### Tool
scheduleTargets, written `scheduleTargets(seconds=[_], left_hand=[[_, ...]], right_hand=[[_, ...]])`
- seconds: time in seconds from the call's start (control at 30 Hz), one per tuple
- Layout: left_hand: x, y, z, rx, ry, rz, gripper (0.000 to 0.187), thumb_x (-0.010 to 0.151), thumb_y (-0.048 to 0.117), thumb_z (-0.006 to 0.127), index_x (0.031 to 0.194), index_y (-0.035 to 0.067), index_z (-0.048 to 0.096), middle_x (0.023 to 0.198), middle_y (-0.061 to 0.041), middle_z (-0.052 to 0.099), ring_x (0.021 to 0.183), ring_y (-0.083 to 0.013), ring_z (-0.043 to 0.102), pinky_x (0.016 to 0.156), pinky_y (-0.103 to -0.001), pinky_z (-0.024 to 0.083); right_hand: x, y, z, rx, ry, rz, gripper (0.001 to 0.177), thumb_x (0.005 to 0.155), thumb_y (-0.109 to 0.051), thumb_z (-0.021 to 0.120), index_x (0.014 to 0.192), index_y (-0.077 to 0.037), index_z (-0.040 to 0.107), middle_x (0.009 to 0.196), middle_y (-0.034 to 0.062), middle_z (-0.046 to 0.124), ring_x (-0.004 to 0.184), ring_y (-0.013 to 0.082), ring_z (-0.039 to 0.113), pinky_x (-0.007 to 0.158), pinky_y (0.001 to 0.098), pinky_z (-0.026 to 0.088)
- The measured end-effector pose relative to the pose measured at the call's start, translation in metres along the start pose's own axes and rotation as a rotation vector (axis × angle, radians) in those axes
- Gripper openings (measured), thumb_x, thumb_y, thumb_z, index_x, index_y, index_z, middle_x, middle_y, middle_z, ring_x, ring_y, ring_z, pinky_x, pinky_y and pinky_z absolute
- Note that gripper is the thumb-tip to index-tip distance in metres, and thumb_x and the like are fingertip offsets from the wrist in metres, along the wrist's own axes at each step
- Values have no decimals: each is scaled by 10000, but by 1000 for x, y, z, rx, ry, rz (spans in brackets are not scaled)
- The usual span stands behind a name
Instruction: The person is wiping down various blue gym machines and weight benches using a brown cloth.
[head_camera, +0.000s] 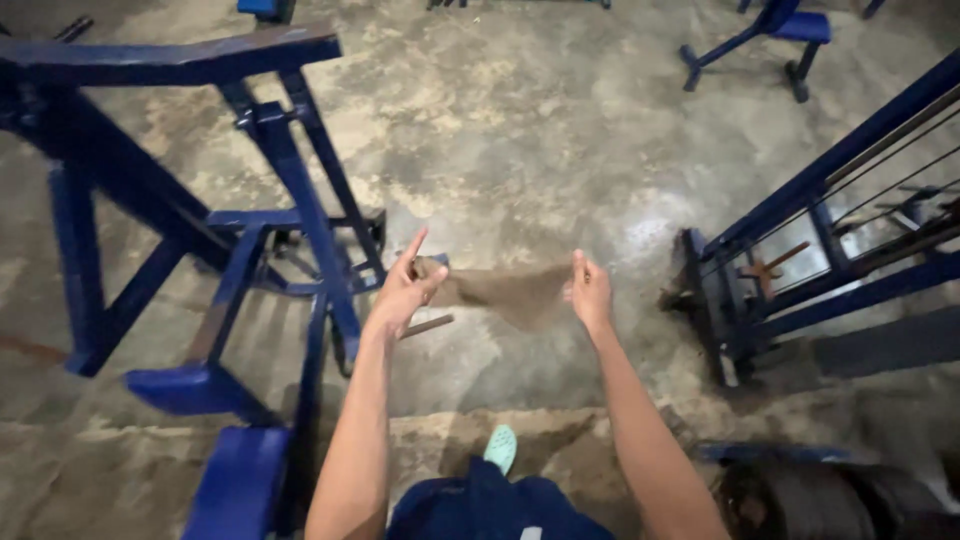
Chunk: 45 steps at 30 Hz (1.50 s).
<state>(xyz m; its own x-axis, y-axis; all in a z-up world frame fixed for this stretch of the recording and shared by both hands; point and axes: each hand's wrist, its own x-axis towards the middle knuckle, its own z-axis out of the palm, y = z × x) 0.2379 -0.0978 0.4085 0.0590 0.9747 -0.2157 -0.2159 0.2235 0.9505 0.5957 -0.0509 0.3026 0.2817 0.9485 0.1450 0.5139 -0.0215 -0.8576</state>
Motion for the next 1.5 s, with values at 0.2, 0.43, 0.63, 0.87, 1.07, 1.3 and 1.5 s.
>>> scheduleTargets(seconds=[0.2,0.43,0.63,0.87,1.07,1.3,1.5], left_hand=[[19,32,58,105,-102,82,1067,752,-99,801,1632,216,287,1179,-25,697,1037,-145,660,863,-315,550],[118,-20,65,172,-299,240,717,737,-93,778,1415,73,614,1241,-38,715,1117,-128,672,955,-307,559],[195,-42,72,652,71,192,287,845,63,819,1131,54,814,852,-62,780,780,-157,683,729,-325,579],[292,-13,87,430,207,276,517,753,61,853,1246,68,698,1119,-43,684,827,-134,698,676,-286,575],[369,1,94,369,93,209,485,745,-9,813,1214,95,750,941,-63,716,806,-130,635,699,-288,532],[445,39,98,619,508,323,161,807,84,812,967,76,822,894,-127,781,784,-192,736,745,-319,575],[516,90,90,620,689,243,225,860,215,770,985,29,794,828,-155,776,724,-217,733,715,-356,570]], right_hand=[[80,25,-46,-184,142,-189,622,1127,-445,462,801,52,644,738,270,611,687,392,609,653,497,451],[142,-6,-77,230,-40,231,577,1076,-512,587,845,15,632,749,26,595,697,129,519,609,366,451],[205,-42,-78,275,-225,434,364,876,-436,782,1035,-144,633,842,31,671,750,151,589,612,346,474],[320,-47,-68,253,-595,195,379,784,-245,879,1083,-91,704,1042,46,682,976,172,625,830,347,504],[411,-52,-50,111,-636,8,401,731,-107,807,1128,-103,757,1023,28,686,938,194,653,828,365,536],[520,-52,7,-148,-503,-349,361,819,-34,726,1172,-100,760,969,127,633,895,284,678,795,379,544],[643,-42,75,-123,-463,-459,189,920,-129,729,1093,-69,777,1000,114,714,874,258,715,797,384,563]])
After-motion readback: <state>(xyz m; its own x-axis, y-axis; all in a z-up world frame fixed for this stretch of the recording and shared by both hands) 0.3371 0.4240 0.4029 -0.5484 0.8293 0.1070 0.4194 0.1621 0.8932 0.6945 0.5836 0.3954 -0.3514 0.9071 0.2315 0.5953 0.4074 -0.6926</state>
